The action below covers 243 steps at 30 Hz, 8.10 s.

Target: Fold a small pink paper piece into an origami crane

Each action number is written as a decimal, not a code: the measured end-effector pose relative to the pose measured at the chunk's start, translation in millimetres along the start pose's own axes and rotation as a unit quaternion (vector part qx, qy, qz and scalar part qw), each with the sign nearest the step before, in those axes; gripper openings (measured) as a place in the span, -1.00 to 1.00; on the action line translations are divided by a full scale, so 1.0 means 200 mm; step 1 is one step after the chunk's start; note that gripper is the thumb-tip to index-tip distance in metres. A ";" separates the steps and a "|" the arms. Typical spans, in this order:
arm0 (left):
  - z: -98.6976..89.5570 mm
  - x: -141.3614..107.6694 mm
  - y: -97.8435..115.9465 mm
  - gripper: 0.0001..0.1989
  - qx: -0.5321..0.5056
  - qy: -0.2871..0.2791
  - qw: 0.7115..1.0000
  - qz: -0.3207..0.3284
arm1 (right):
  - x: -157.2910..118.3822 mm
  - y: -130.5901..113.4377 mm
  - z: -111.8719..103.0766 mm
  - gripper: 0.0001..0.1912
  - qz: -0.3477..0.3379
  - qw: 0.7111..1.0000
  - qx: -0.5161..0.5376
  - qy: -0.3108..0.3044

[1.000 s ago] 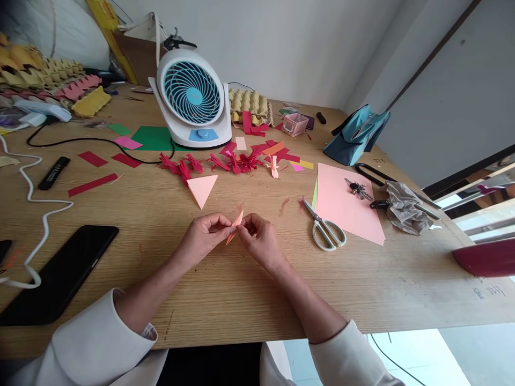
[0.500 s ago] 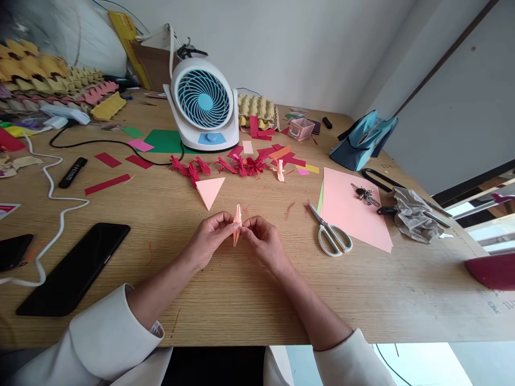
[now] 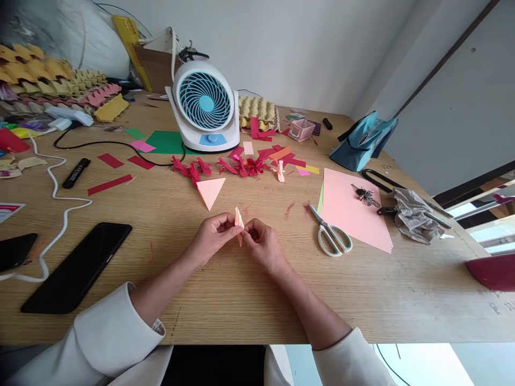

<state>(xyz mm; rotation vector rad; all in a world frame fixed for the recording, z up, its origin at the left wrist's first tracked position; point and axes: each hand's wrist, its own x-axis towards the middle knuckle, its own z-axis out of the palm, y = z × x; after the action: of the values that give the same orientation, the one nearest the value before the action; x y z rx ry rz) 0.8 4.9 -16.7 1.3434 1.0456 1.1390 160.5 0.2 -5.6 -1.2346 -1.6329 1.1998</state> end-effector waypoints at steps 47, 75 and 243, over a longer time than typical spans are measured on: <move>0.00 0.01 0.03 -0.74 -0.005 0.054 0.998 -0.021 | 0.00 0.05 0.02 -0.63 -0.012 0.997 -0.015 -0.070; 0.02 -0.03 0.01 -0.74 0.071 -0.030 0.997 -0.014 | 0.05 0.06 -0.04 -0.62 -0.015 0.986 0.164 0.027; -0.04 -0.23 -0.02 -0.68 0.590 -0.174 0.724 0.311 | -0.36 0.10 -0.04 -0.76 -0.210 0.846 -0.489 -0.004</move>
<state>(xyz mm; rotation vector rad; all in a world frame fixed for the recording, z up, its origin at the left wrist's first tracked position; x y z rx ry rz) -14.7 -38.0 -23.9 2.9736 1.0591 0.4800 191.5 -66.1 -24.9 -1.2903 -2.4672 0.0216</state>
